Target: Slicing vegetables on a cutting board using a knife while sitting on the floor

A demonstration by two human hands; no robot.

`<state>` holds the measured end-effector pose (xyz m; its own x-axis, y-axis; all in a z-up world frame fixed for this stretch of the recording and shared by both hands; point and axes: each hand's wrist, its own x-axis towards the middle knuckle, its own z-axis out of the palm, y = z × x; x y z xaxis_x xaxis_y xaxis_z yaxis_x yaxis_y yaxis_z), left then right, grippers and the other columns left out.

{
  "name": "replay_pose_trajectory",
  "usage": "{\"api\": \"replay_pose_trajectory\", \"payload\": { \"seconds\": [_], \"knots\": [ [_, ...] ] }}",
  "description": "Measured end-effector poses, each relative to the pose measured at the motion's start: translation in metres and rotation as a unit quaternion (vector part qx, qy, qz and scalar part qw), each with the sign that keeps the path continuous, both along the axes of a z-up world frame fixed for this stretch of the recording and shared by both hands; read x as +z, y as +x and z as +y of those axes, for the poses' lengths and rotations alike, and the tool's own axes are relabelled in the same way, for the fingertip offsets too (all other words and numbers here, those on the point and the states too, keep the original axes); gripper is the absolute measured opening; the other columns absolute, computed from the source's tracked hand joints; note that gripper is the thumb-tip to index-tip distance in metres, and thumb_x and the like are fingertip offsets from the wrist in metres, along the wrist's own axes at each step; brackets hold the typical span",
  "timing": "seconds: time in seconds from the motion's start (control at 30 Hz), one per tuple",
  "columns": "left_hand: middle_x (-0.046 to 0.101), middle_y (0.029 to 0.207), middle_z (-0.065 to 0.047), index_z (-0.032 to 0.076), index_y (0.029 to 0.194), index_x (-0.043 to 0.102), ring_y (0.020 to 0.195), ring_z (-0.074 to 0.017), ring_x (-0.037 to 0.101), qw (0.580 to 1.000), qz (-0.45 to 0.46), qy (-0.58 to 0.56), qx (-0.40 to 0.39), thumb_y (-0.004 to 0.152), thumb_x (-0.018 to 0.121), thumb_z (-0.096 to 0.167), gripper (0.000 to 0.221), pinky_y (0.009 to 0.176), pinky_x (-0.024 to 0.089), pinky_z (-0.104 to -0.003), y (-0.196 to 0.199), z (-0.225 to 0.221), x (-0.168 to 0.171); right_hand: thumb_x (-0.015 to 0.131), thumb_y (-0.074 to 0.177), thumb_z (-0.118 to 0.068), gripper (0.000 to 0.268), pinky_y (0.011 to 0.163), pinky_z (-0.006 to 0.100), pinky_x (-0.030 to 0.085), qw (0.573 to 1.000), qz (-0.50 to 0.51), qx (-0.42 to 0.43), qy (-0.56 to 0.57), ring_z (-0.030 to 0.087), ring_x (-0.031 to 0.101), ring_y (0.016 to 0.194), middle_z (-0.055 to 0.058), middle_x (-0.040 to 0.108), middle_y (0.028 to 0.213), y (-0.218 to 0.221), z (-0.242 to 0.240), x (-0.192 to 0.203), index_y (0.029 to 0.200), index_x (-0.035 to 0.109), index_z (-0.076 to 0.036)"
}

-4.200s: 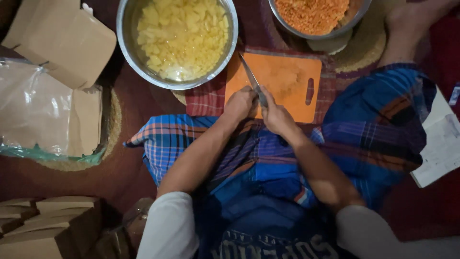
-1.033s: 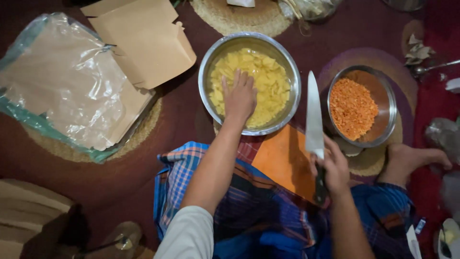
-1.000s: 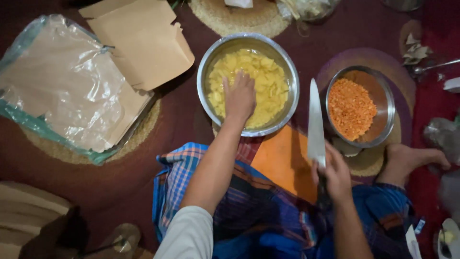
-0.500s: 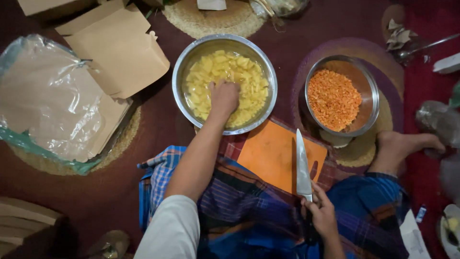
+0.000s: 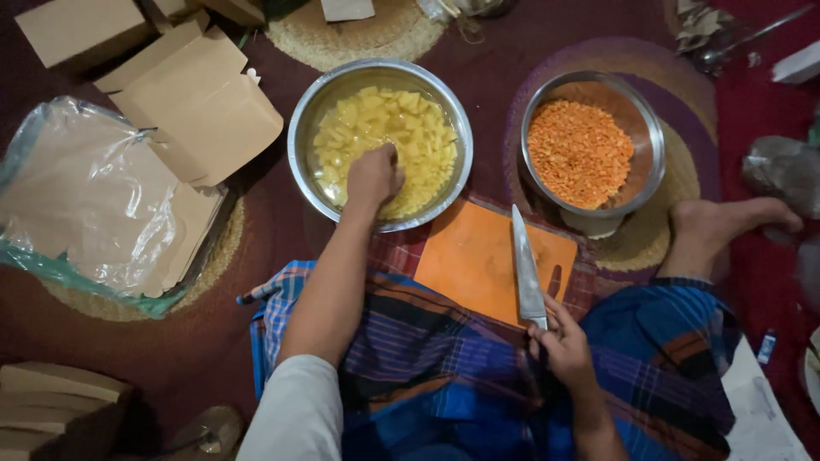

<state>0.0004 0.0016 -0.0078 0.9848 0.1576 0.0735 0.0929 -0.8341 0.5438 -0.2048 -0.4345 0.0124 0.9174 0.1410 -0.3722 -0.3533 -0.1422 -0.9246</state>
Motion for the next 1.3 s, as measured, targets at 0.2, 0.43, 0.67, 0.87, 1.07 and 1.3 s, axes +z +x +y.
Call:
{"api": "replay_pose_trajectory", "payload": {
  "seconds": [0.2,0.43,0.67,0.87,1.07,1.3],
  "knots": [
    [0.063,0.073,-0.018,0.004,0.082,0.066,0.065,-0.0434,0.063,0.994,0.010,0.104,-0.011,0.082,0.056,0.015,0.014,0.057,0.052,-0.055,-0.015,-0.006,-0.012,0.061,0.085,0.008,0.072,0.042,0.033,0.045,0.999,-0.020,-0.008,0.027,0.021,0.053,0.043,0.015,0.055,0.070,-0.002,0.006,0.020,0.154,0.043,-0.004],
    [0.069,0.103,-0.024,0.011,0.137,0.065,0.100,-0.0453,0.071,0.996,0.050,0.054,0.055,0.094,0.056,0.017,0.045,0.087,0.058,-0.057,-0.040,0.005,0.025,0.056,0.085,0.012,0.069,0.036,0.035,0.050,0.994,-0.099,0.018,0.036,0.029,0.064,0.043,0.021,0.062,0.071,-0.005,-0.017,-0.010,0.151,0.042,0.000],
    [0.075,0.104,-0.017,0.019,0.117,0.075,0.106,-0.0410,0.072,0.984,0.160,0.025,0.069,0.086,0.065,0.024,0.033,0.090,0.058,-0.055,-0.040,0.013,-0.031,0.059,0.084,0.013,0.070,0.035,0.034,0.053,0.994,-0.097,0.036,0.030,0.027,0.065,0.044,0.020,0.064,0.071,-0.007,-0.018,0.000,0.151,0.046,-0.002],
    [0.068,0.108,-0.022,0.016,0.135,0.068,0.109,-0.0445,0.070,0.988,0.133,0.071,0.016,0.102,0.048,0.016,0.039,0.093,0.057,-0.059,-0.062,-0.013,0.060,0.060,0.084,0.010,0.066,0.036,0.033,0.051,0.994,-0.108,0.033,0.013,0.024,0.064,0.043,0.016,0.064,0.064,-0.014,-0.001,0.051,0.148,0.050,-0.003],
    [0.071,0.093,-0.021,0.018,0.112,0.077,0.096,-0.0461,0.073,0.987,0.133,0.085,0.022,0.096,0.053,0.024,0.030,0.080,0.061,-0.060,-0.056,-0.020,0.065,0.063,0.084,0.007,0.065,0.037,0.034,0.047,0.989,-0.139,0.043,-0.019,0.025,0.060,0.039,0.016,0.062,0.054,-0.011,-0.011,0.024,0.147,0.050,0.000],
    [0.077,0.104,-0.017,0.019,0.117,0.075,0.107,-0.0442,0.070,0.989,0.131,-0.056,0.036,0.094,0.060,0.036,0.032,0.090,0.057,-0.060,-0.065,-0.090,0.055,0.057,0.088,0.011,0.056,0.045,0.030,0.053,0.993,-0.114,-0.005,-0.015,0.024,0.065,0.045,0.016,0.066,0.066,0.009,0.025,0.024,0.143,0.057,-0.002]
  ]
}}
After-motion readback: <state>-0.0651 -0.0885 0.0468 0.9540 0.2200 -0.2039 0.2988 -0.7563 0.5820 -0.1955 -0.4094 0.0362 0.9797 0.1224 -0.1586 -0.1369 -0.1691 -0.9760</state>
